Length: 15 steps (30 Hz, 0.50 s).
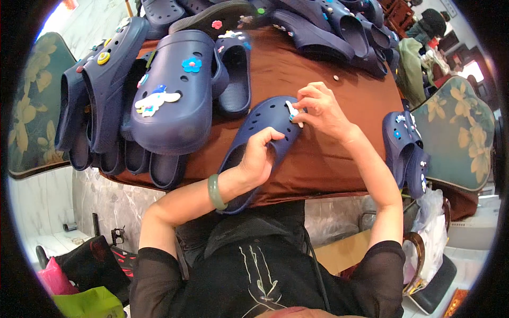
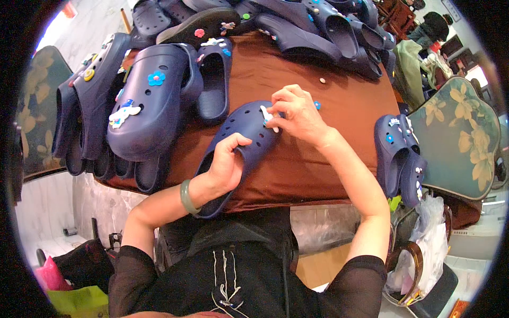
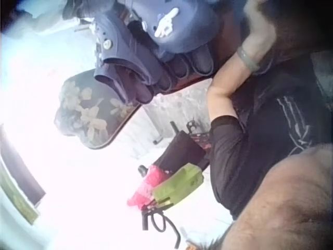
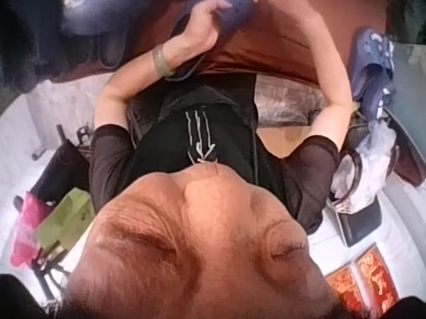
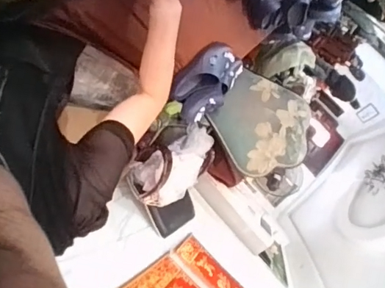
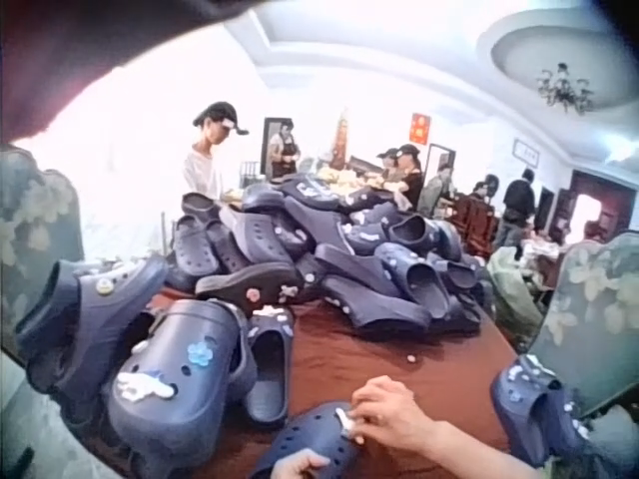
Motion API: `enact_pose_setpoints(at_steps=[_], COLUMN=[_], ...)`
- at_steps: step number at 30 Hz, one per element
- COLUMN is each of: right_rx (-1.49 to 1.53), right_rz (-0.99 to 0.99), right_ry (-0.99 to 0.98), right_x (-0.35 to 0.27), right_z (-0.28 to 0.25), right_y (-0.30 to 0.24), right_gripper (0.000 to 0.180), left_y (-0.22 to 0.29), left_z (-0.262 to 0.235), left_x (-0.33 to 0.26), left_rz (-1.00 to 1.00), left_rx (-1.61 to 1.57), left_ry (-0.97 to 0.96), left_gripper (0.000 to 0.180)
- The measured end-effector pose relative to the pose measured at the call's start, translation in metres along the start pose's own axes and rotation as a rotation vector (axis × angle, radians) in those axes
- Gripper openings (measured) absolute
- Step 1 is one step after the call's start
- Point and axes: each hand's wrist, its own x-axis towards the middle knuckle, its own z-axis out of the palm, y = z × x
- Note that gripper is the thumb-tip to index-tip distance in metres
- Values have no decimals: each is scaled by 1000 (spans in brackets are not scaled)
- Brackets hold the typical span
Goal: Decorating blue clogs by inserting small plastic charms into the holes on the top of the shoes.
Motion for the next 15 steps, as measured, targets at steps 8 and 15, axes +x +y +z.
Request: enact_pose_setpoints(at_steps=[8, 15], right_rx=[50, 347], right_rz=[282, 411], right_ry=[270, 205], right_x=[-25, -32], right_z=[36, -4], right_y=[-25, 0], right_gripper=[26, 30], left_y=[2, 7], left_z=[-6, 3], left_x=[5, 6], left_rz=[24, 13], left_rx=[81, 68], left_ry=[-33, -9], left_gripper=[14, 14])
